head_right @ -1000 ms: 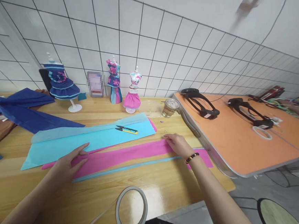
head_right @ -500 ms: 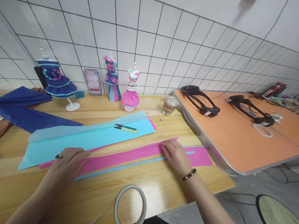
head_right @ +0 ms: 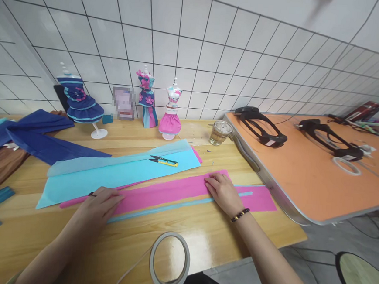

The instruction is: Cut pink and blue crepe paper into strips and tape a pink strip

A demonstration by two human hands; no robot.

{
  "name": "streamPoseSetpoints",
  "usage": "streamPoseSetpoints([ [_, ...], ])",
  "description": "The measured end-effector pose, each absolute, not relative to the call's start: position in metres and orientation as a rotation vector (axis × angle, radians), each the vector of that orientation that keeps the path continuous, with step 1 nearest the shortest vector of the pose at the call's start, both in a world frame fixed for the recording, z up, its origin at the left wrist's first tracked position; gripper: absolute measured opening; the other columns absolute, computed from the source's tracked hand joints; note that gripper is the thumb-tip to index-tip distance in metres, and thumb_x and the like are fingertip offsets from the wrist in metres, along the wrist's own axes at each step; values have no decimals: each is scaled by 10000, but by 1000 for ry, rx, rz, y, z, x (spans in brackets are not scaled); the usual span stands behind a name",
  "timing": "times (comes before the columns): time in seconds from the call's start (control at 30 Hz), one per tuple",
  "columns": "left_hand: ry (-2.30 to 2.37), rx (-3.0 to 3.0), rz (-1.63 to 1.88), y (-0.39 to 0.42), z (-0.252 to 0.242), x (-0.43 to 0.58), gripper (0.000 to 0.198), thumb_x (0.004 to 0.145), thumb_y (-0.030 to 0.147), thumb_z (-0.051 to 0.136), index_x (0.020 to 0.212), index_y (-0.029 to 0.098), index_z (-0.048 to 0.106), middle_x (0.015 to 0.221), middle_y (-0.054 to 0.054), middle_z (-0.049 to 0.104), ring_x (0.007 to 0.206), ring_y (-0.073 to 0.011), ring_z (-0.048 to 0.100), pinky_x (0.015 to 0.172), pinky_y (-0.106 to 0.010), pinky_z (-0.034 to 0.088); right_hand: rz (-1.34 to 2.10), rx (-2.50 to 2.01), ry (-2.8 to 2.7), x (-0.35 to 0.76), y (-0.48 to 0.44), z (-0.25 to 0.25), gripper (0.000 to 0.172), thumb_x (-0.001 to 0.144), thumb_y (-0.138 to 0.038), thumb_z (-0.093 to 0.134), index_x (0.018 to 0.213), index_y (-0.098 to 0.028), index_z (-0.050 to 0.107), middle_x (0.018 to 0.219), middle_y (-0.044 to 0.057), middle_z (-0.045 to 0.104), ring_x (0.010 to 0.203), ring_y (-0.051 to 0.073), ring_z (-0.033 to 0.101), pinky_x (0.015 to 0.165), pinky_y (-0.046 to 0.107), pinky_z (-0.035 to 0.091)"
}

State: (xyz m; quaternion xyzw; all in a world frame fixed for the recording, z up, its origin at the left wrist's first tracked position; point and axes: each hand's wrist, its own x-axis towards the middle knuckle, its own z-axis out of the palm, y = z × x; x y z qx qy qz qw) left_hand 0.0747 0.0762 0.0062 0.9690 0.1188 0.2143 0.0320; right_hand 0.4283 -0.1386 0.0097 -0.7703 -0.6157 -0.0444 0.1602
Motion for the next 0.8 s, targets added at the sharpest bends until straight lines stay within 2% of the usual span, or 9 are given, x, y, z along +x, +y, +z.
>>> streamPoseSetpoints([
  [0.2,494,2947,486,70,11,77,250,871,126,361,902,185,602,907,-68,563,825,-183,493,709,-322,426,-130,-2151,-1721,381,-148,41,329,893,-329,403,1184,-220,511,1136,126,537,1050,255,504,876,436,428],
  [0.37,484,2916,474,69,16,77,249,881,150,359,892,163,607,895,-74,564,830,-190,494,720,-336,435,111,-1861,-1919,314,-159,68,180,884,-238,441,1020,-210,555,960,87,597,892,192,535,779,352,433],
  [0.47,481,2875,492,68,20,77,250,887,161,355,902,167,604,890,-67,573,827,-185,492,725,-337,431,239,-1795,-1986,285,-165,71,143,884,-264,451,925,-204,573,825,61,607,784,169,523,714,322,415],
  [0.57,461,2812,551,65,24,76,250,892,170,353,916,171,602,904,-65,584,841,-180,493,737,-335,424,342,-1750,-2081,264,-172,65,192,860,-371,486,863,-201,574,787,53,602,761,175,507,719,335,395],
  [0.7,438,2706,678,63,25,76,222,891,172,374,939,170,591,924,-61,603,844,-168,496,738,-328,417,354,-1743,-2156,246,-179,49,348,808,-528,493,876,-195,569,812,65,610,799,203,504,763,372,380],
  [0.8,418,2656,706,62,23,76,209,884,168,385,928,177,589,901,-54,617,823,-159,506,735,-323,418,285,-1776,-2180,239,-181,36,348,816,-527,479,880,-198,573,830,75,617,826,207,506,789,373,375],
])
